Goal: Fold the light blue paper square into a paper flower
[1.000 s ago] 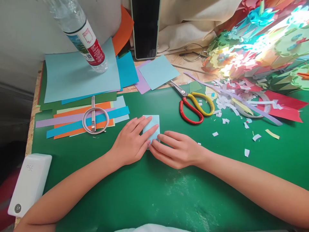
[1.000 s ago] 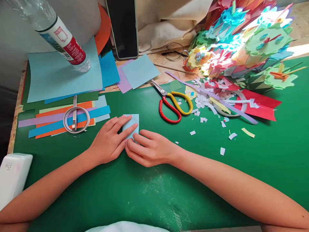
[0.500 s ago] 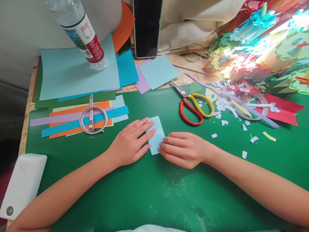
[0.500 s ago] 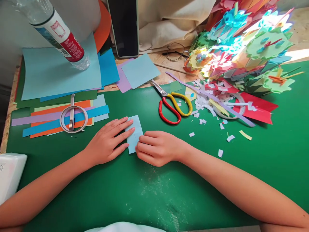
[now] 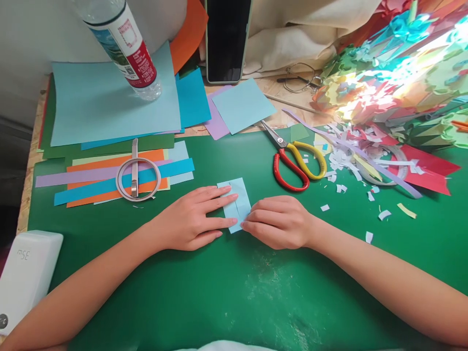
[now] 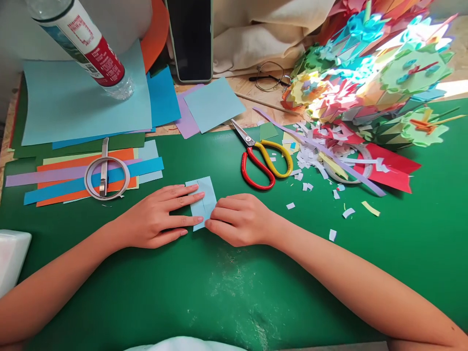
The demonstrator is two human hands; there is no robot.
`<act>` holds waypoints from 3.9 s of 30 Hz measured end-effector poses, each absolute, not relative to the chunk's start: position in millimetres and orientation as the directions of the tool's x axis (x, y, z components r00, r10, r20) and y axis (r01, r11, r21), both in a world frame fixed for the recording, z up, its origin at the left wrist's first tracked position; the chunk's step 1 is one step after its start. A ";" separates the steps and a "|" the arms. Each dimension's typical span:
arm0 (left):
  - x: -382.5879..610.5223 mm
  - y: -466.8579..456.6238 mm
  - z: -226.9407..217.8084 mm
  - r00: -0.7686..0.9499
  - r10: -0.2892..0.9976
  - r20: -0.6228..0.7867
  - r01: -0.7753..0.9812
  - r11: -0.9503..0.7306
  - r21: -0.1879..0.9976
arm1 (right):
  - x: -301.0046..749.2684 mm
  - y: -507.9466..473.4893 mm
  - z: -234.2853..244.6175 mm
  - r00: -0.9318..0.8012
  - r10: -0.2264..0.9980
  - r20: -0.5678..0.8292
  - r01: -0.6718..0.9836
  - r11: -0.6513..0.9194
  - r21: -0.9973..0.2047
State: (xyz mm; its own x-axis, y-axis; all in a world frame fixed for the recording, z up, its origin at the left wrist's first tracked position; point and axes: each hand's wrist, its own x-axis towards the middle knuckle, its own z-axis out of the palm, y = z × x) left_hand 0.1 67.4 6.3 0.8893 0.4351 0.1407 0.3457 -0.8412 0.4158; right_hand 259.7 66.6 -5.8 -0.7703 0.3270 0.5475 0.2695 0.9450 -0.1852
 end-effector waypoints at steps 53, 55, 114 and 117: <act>6.1 64.3 8.2 0.869 0.391 0.302 0.268 -0.887 0.376 | 249.0 71.3 -2.2 -0.645 0.731 0.221 0.618 0.669 -0.413; 6.9 64.3 7.6 0.870 0.384 0.308 0.271 -0.896 0.353 | 251.1 73.8 -1.9 -0.671 0.712 0.209 0.616 0.691 -0.377; 4.8 69.9 3.6 0.832 0.402 0.382 0.209 -0.866 0.455 | 261.2 78.9 -2.2 -0.817 0.550 0.174 0.536 0.835 -0.120; 4.6 69.6 2.7 0.829 0.407 0.382 0.216 -0.865 0.454 | 260.1 79.2 -3.2 -0.802 0.567 0.187 0.549 0.823 -0.145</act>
State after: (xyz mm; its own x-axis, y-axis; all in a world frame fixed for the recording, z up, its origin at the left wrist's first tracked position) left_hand 4.6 69.6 2.7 0.8295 0.4074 0.3821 0.2155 -0.8646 0.4539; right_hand 260.1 79.2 -3.2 -0.8020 0.5672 0.1873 0.5486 0.8235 -0.1446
